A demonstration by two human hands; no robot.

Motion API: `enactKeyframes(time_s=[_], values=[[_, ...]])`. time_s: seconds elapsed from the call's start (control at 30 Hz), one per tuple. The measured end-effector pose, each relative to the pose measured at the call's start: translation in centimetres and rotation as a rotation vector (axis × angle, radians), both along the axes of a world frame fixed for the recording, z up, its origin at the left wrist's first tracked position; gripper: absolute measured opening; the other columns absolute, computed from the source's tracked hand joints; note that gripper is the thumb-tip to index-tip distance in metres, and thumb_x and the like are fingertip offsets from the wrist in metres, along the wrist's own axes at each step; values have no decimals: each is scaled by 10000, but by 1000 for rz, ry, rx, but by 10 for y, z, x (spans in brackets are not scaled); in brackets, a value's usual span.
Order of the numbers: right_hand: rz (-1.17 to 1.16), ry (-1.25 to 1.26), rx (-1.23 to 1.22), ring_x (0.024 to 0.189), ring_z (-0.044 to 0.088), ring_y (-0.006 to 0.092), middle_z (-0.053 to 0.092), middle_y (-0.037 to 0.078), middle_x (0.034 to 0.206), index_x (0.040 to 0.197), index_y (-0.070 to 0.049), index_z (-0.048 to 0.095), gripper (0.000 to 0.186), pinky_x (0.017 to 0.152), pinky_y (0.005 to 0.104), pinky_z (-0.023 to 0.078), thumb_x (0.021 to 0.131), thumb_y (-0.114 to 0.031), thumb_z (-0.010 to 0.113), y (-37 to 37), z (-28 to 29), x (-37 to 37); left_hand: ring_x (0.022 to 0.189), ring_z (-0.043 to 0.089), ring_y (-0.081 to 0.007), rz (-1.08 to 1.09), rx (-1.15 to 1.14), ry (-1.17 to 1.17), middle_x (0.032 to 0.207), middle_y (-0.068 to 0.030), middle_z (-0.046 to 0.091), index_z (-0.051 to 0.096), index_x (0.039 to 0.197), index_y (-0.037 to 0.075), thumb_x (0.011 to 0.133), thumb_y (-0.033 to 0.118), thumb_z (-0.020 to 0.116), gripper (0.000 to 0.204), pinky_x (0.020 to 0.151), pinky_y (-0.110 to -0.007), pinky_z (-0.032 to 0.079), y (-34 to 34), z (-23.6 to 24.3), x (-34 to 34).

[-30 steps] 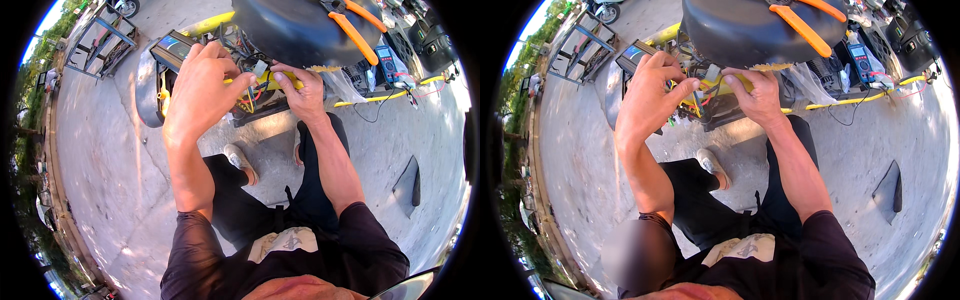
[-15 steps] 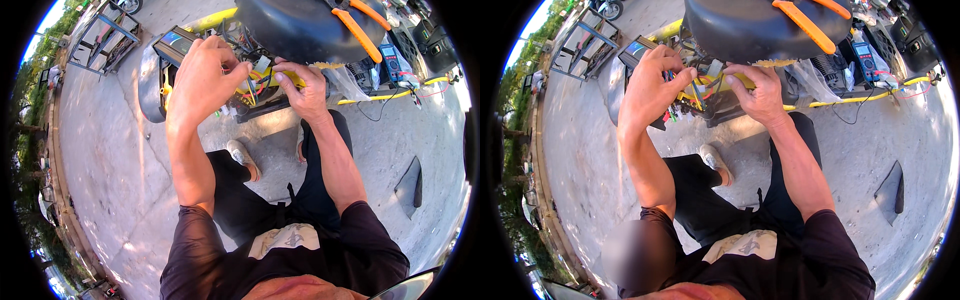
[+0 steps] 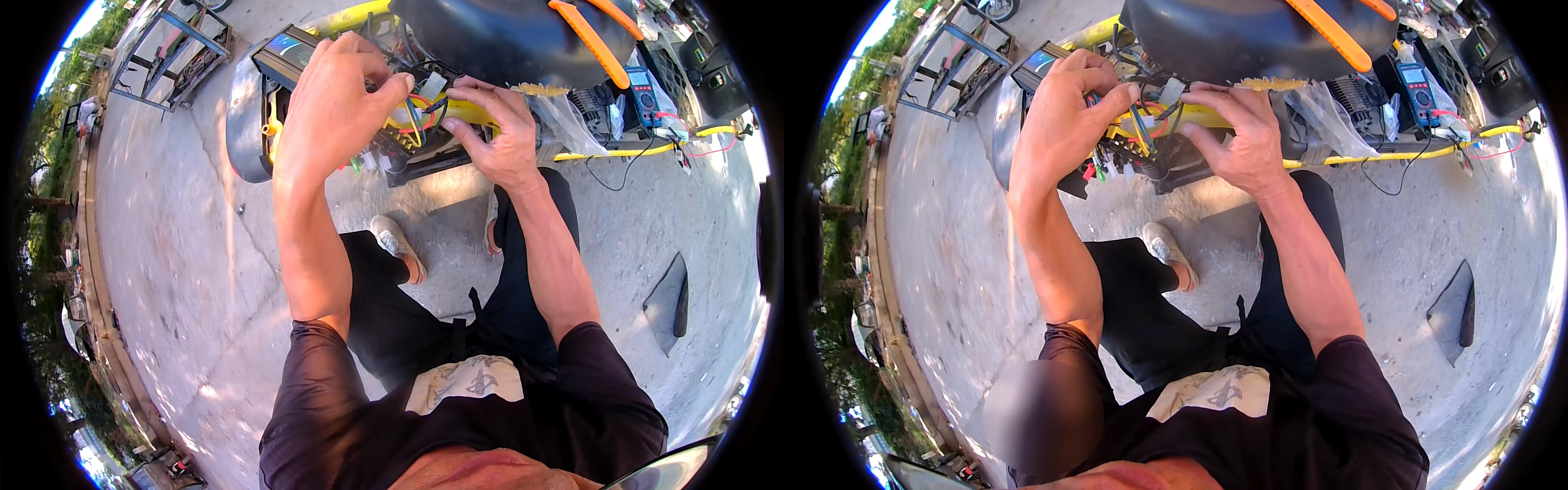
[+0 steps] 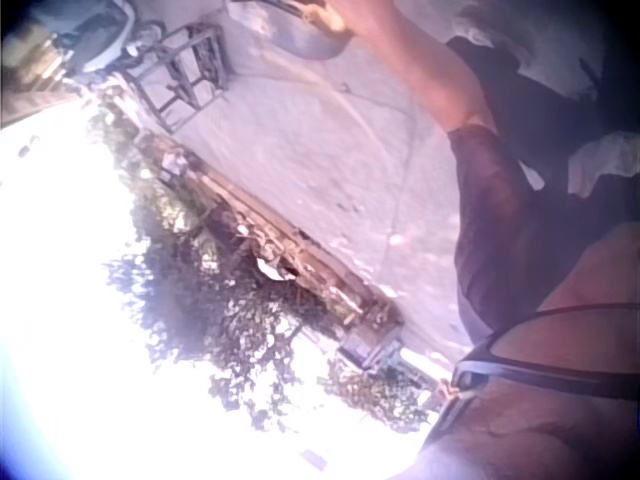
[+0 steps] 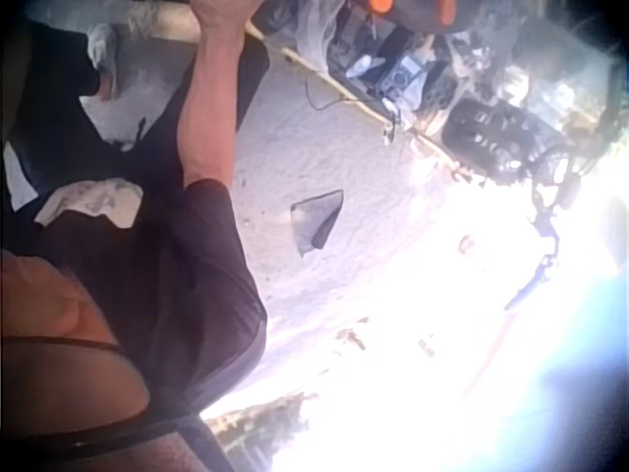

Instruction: The person works on the wiring of a yellow electric scooter, connecting wires near the handlebars and under the seat. They use pliers to strip and join wires, then test the scooter's controls and battery connections.

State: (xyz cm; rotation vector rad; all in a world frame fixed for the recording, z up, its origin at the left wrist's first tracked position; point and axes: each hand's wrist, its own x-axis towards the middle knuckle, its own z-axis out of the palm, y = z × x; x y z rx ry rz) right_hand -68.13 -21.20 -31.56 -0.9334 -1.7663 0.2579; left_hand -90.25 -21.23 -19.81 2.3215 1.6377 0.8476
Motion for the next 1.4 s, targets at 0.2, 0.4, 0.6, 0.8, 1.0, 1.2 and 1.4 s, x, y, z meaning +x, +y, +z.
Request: enactKeyframes(time_s=[0.2,0.4,0.6,0.8,1.0,1.2,1.4], values=[[9,32,41,1099,694,267,746,103,1193,1123,-68,772,366,980,379,538,774,-75,883,1,-4,-1,1062,626,-337,6,19,-57,1062,-130,707,778,880,-32,884,278,766,311,940,-423,507,3,-3,1],[-7,44,67,1068,697,266,736,109,1169,1105,-61,772,341,951,372,550,782,-53,880,-1,-4,-3,1055,642,-366,16,68,-69,1055,-176,723,782,881,-42,878,251,751,294,940,-436,509,6,-4,-1],[-44,61,51,1045,698,262,736,109,1150,1091,-66,776,318,926,367,558,790,-54,877,-2,-6,-5,953,668,-386,-17,72,-146,972,-212,719,767,834,-61,861,241,746,304,887,-451,522,11,-3,-4],[-62,68,50,1042,702,268,738,110,1137,1093,-71,779,316,926,371,559,793,-62,879,-2,-6,-5,953,670,-372,-19,-5,-130,961,-196,719,752,834,-70,852,225,736,295,859,-434,528,9,2,-3],[-95,74,16,1043,702,270,756,107,1147,1123,-77,778,341,945,373,552,796,-68,873,-2,-6,-6,1030,646,-346,29,-26,-83,1044,-167,712,757,876,-53,845,263,744,317,895,-424,522,4,-1,-5],[-106,3,22,1029,675,261,759,75,1116,1173,-107,786,404,934,377,529,781,-45,863,0,-5,-7,991,619,-325,7,-62,-45,1017,-141,682,744,834,-36,841,267,764,303,893,-417,515,-1,5,-1],[-122,-99,157,928,644,266,704,48,993,1079,-111,780,374,839,390,498,726,-7,852,-1,-4,-10,973,613,-299,-12,-95,-7,1012,-106,688,737,801,-26,828,251,769,280,868,-402,519,-4,8,2]])
